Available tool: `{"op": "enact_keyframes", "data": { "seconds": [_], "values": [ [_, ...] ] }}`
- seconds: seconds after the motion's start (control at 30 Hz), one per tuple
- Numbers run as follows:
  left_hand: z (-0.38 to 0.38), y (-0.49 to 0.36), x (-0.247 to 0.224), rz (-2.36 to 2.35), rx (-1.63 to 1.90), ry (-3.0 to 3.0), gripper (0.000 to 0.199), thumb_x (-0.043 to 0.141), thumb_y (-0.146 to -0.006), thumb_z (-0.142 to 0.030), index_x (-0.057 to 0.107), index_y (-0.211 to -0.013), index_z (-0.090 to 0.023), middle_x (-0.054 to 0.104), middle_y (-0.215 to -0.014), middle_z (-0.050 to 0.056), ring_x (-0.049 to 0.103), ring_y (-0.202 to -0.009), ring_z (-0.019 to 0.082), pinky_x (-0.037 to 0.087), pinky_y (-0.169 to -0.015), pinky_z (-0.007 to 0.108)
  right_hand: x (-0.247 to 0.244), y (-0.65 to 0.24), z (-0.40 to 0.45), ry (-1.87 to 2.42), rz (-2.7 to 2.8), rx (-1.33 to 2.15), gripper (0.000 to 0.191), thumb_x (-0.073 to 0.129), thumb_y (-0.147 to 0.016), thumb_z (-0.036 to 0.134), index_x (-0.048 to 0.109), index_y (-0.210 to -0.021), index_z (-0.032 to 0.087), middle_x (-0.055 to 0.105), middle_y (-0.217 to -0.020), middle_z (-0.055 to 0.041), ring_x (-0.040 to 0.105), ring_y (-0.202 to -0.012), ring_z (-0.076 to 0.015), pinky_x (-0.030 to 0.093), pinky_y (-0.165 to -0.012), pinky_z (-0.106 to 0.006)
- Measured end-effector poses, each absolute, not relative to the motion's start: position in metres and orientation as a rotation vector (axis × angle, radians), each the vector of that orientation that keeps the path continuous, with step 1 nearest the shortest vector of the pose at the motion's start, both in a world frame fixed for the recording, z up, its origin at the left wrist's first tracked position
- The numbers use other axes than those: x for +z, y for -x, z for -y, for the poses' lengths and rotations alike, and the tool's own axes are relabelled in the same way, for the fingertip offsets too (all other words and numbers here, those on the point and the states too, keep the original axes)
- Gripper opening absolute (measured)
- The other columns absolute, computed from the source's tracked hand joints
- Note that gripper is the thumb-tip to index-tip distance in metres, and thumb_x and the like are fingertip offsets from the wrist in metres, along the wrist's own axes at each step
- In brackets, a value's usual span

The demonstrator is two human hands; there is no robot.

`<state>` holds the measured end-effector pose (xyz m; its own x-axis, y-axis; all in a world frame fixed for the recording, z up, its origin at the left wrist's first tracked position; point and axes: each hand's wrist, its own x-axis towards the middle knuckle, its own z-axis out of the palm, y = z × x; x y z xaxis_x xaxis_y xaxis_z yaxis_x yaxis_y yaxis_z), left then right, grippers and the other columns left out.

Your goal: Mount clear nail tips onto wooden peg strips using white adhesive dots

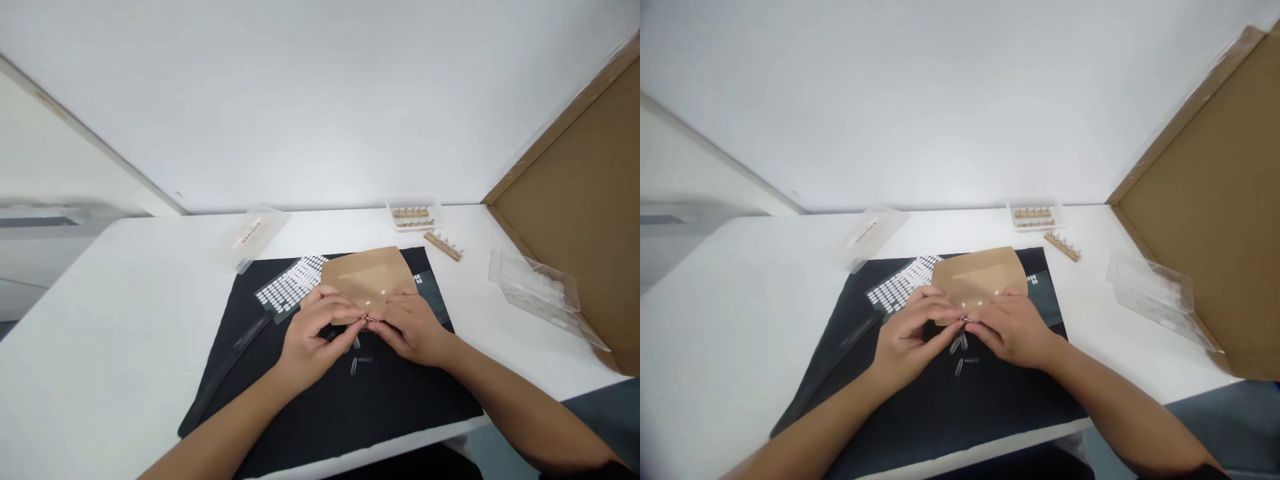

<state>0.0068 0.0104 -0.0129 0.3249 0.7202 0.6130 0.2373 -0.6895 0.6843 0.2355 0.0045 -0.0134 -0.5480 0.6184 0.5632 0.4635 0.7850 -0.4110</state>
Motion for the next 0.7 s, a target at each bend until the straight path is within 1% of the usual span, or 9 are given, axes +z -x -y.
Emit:
{"op": "enact_keyframes", "data": {
  "seconds": [0.13, 0.27, 0.4, 0.5, 0.57, 0.63, 0.7],
  "values": [
    [-0.0104, -0.0067, -0.0125, -0.852, 1.363, -2.120, 0.016, 0.078, -0.092, -0.011, 0.078, -0.102, -0.024, 0.078, -0.086, 0.002, 0.067, -0.087, 0.021, 0.053, -0.087, 0.042, -0.0153, -0.2333, -0.0049, 0.807, 2.240, 0.111, 0.025, 0.057, -0.112, 0.034, 0.066, -0.095, 0.019, 0.068, -0.072, 0.0015, 0.056, -0.064, -0.0130, 0.035, -0.070, -0.032],
    [-0.0105, -0.0064, -0.0130, -0.882, 1.380, -2.109, 0.014, 0.077, -0.092, -0.013, 0.080, -0.100, -0.024, 0.079, -0.086, 0.003, 0.068, -0.088, 0.022, 0.054, -0.086, 0.043, -0.0127, -0.2309, -0.0036, 0.825, 2.243, -0.105, 0.019, 0.065, -0.109, 0.029, 0.066, -0.092, 0.019, 0.071, -0.073, 0.0022, 0.057, -0.066, -0.0125, 0.033, -0.072, -0.034],
    [-0.0115, -0.0060, -0.0128, -0.915, 1.390, -2.118, 0.012, 0.075, -0.093, -0.016, 0.082, -0.099, -0.025, 0.081, -0.086, 0.005, 0.070, -0.090, 0.024, 0.055, -0.086, 0.045, -0.0084, -0.2286, -0.0021, 0.863, 2.239, -0.301, 0.020, 0.071, -0.105, 0.026, 0.066, -0.087, 0.019, 0.067, -0.067, 0.0033, 0.054, -0.064, -0.0130, 0.030, -0.072, -0.035],
    [-0.0120, -0.0052, -0.0124, -0.927, 1.401, -2.140, 0.014, 0.075, -0.092, -0.015, 0.082, -0.098, -0.025, 0.082, -0.084, 0.004, 0.071, -0.091, 0.024, 0.055, -0.087, 0.046, -0.0075, -0.2283, -0.0008, 0.881, 2.256, -0.358, 0.020, 0.072, -0.104, 0.029, 0.067, -0.088, 0.019, 0.065, -0.065, 0.0031, 0.053, -0.066, -0.0140, 0.029, -0.071, -0.035],
    [-0.0118, -0.0048, -0.0124, -0.932, 1.397, -2.156, 0.015, 0.075, -0.091, -0.014, 0.081, -0.096, -0.026, 0.082, -0.083, 0.002, 0.071, -0.087, 0.022, 0.054, -0.089, 0.047, -0.0080, -0.2284, -0.0001, 0.887, 2.269, -0.360, 0.020, 0.072, -0.105, 0.031, 0.068, -0.090, 0.019, 0.064, -0.065, 0.0027, 0.053, -0.067, -0.0148, 0.029, -0.070, -0.036],
    [-0.0112, -0.0049, -0.0125, -0.948, 1.384, -2.162, 0.014, 0.076, -0.089, -0.013, 0.080, -0.091, -0.026, 0.081, -0.080, 0.000, 0.071, -0.082, 0.021, 0.054, -0.089, 0.047, -0.0088, -0.2284, 0.0004, 0.890, 2.280, -0.358, 0.019, 0.072, -0.105, 0.033, 0.068, -0.092, 0.019, 0.065, -0.067, 0.0024, 0.053, -0.068, -0.0155, 0.029, -0.070, -0.036],
    [-0.0103, -0.0057, -0.0124, -0.978, 1.384, -2.156, 0.013, 0.076, -0.087, -0.013, 0.077, -0.084, -0.026, 0.079, -0.077, -0.001, 0.071, -0.081, 0.021, 0.055, -0.089, 0.047, -0.0093, -0.2280, 0.0011, 0.890, 2.292, -0.366, 0.018, 0.073, -0.104, 0.033, 0.069, -0.093, 0.020, 0.064, -0.067, 0.0023, 0.053, -0.069, -0.0161, 0.028, -0.070, -0.036]
  ]
}}
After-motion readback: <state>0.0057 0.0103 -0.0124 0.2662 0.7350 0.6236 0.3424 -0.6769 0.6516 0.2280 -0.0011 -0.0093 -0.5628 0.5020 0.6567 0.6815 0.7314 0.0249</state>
